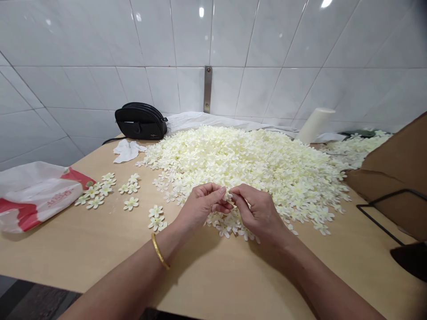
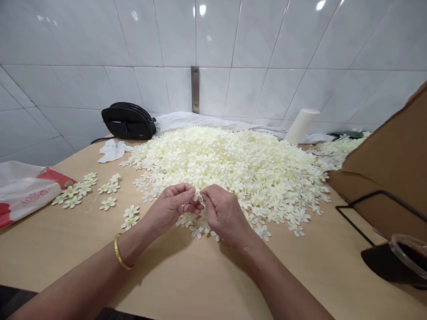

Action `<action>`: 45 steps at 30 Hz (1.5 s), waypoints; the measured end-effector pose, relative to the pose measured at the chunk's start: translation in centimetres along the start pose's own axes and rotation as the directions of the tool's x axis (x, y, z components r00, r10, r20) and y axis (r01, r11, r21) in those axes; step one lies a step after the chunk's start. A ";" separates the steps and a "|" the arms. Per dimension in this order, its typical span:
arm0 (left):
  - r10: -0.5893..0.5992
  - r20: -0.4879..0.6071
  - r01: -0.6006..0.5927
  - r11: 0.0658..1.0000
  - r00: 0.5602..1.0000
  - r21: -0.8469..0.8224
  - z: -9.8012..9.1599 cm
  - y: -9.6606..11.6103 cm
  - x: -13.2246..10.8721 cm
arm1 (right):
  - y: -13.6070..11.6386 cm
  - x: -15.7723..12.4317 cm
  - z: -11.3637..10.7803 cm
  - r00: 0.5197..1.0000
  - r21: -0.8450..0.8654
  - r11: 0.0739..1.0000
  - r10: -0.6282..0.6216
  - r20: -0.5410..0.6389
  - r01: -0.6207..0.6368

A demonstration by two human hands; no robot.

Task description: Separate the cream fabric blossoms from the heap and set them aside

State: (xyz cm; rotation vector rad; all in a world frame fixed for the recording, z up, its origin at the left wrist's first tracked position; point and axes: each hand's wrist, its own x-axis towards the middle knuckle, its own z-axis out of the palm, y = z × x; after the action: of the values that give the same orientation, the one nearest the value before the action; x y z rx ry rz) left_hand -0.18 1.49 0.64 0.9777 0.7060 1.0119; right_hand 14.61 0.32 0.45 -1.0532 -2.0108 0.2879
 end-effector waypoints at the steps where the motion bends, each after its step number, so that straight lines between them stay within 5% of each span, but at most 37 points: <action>1: -0.015 0.001 0.015 1.000 1.000 -0.014 0.0 0.0 0.0 | 0.0 0.0 -0.1 1.000 0.000 1.000 0.019 0.001 -0.019; 7: -0.060 -0.004 0.059 0.995 0.998 -0.081 0.0 -0.1 0.1 | -0.2 0.2 -0.3 0.973 0.178 0.957 0.221 0.067 -0.230; 13: -0.045 -0.048 0.042 0.996 0.998 -0.077 0.3 0.1 0.0 | -0.1 0.5 -0.4 0.923 0.510 0.771 0.352 0.158 -0.382; 18: -0.025 -0.063 0.021 0.998 0.998 -0.056 0.4 0.1 0.0 | 0.0 0.7 -0.3 0.897 0.610 0.670 0.405 0.178 -0.424; 27: -0.052 -0.072 0.045 0.995 0.996 -0.086 0.2 0.2 0.0 | 1.9 1.2 -0.9 0.807 0.711 0.583 0.589 -0.036 -0.393; 30: -0.056 -0.074 0.050 0.995 0.996 -0.083 0.4 0.3 -0.2 | 2.2 1.2 -0.9 0.807 0.570 0.722 0.567 -0.162 -0.393; 33: -0.057 -0.081 0.050 0.995 0.995 -0.084 0.4 0.3 -0.3 | 2.3 1.2 -0.4 0.872 0.221 0.919 0.384 -0.303 -0.328; 38: -0.067 -0.083 0.060 0.995 0.994 -0.082 0.2 0.2 -0.1 | 2.8 1.5 0.7 0.978 -0.276 0.955 0.052 -0.200 -0.107; 45: -0.065 -0.106 0.056 0.995 0.992 -0.088 0.1 0.0 0.0 | 1.9 1.2 0.1 0.950 -0.132 0.987 0.048 -0.307 -0.093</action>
State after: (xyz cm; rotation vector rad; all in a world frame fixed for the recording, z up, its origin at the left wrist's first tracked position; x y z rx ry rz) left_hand -0.08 1.47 0.64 0.8274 0.7722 1.0392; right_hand 15.25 2.42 0.04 -1.1850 -1.7392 0.0126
